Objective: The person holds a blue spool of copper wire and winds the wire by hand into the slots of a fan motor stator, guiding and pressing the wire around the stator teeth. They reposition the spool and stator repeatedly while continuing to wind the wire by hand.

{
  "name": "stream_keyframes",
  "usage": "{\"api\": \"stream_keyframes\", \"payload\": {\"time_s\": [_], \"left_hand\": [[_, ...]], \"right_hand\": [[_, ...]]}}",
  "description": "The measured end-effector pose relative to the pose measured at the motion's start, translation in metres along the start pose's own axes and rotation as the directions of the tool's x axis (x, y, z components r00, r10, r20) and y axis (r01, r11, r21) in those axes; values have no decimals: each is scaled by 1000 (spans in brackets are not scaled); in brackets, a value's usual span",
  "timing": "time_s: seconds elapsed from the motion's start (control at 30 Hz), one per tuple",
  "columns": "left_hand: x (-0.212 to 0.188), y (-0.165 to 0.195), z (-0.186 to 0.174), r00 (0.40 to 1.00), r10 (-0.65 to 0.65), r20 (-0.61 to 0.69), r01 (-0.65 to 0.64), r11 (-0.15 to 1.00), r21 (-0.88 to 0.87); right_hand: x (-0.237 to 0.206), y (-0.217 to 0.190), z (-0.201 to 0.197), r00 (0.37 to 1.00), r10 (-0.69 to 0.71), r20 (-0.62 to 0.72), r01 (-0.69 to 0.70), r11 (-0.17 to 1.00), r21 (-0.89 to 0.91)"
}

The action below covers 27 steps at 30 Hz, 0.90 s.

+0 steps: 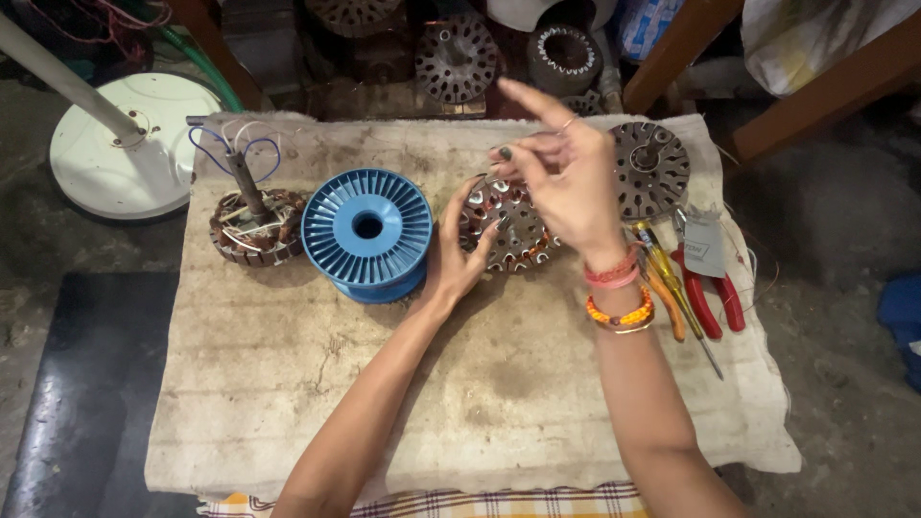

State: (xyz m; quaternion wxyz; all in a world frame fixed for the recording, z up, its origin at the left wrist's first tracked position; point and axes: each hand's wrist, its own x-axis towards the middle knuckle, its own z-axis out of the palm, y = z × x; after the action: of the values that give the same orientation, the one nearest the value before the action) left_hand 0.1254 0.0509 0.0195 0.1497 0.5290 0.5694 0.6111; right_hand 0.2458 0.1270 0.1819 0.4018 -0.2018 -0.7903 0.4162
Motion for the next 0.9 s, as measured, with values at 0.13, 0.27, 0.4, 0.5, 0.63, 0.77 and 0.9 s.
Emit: {"api": "stream_keyframes", "payload": {"time_s": [0.13,0.27,0.4,0.5,0.63,0.77,0.9], "left_hand": [[-2,-9,3,1000,-23,5,23,1000,-6],[-1,-14,5,999,12,-39,-8,994,110],[-2,-10,3,999,-39,13,39,999,-12],[-2,-5,2,999,-47,16,47,999,-11],[0,-3,1,997,-70,13,70,997,15],[0,-3,0,1000,24,-7,-24,1000,1],[1,-1,-1,999,-32,19,32,999,-15]], "right_hand": [[-1,-4,14,999,11,48,-6,995,-100],[0,-8,10,981,-4,193,36,986,-164],[3,-15,-8,967,89,240,13,920,-391],[5,-16,-16,929,323,182,-179,820,-544],[7,-7,-9,930,312,195,-143,794,-591],[5,-1,-7,966,91,241,70,808,-585],[5,0,-6,972,136,192,13,784,-621]]}}
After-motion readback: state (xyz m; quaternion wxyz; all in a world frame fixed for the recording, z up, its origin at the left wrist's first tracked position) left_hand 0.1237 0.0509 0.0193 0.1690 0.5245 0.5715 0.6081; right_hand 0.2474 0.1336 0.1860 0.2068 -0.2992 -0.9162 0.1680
